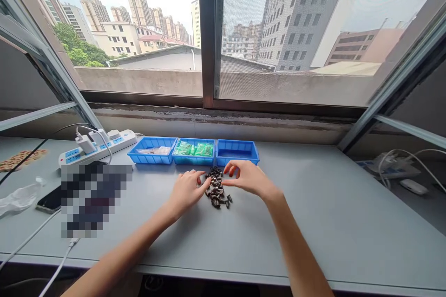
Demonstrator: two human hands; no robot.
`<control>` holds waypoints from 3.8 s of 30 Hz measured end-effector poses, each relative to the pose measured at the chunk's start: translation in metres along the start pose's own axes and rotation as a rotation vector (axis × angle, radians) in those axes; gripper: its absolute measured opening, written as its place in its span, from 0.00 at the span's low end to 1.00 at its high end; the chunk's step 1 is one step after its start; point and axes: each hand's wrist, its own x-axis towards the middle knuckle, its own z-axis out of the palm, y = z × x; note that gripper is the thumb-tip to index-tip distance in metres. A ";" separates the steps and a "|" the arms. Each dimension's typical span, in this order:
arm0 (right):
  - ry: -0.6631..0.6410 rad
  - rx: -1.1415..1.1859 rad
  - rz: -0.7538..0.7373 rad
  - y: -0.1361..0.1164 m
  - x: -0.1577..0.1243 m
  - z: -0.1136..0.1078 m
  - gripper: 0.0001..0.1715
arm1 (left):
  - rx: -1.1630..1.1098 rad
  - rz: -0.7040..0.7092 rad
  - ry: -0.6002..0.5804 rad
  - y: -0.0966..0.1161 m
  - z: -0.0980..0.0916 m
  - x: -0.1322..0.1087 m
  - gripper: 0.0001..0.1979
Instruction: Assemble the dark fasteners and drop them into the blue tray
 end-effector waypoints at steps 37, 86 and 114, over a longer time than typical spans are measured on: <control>0.044 -0.360 -0.212 -0.002 0.022 0.039 0.15 | -0.217 0.674 -0.246 -0.005 0.008 -0.001 0.12; 0.181 -0.279 -0.297 0.016 0.023 0.031 0.16 | 0.120 0.259 0.105 0.011 0.012 0.005 0.12; 0.599 -0.331 -0.182 0.028 0.026 0.038 0.13 | -0.042 0.173 0.324 -0.029 0.004 0.037 0.13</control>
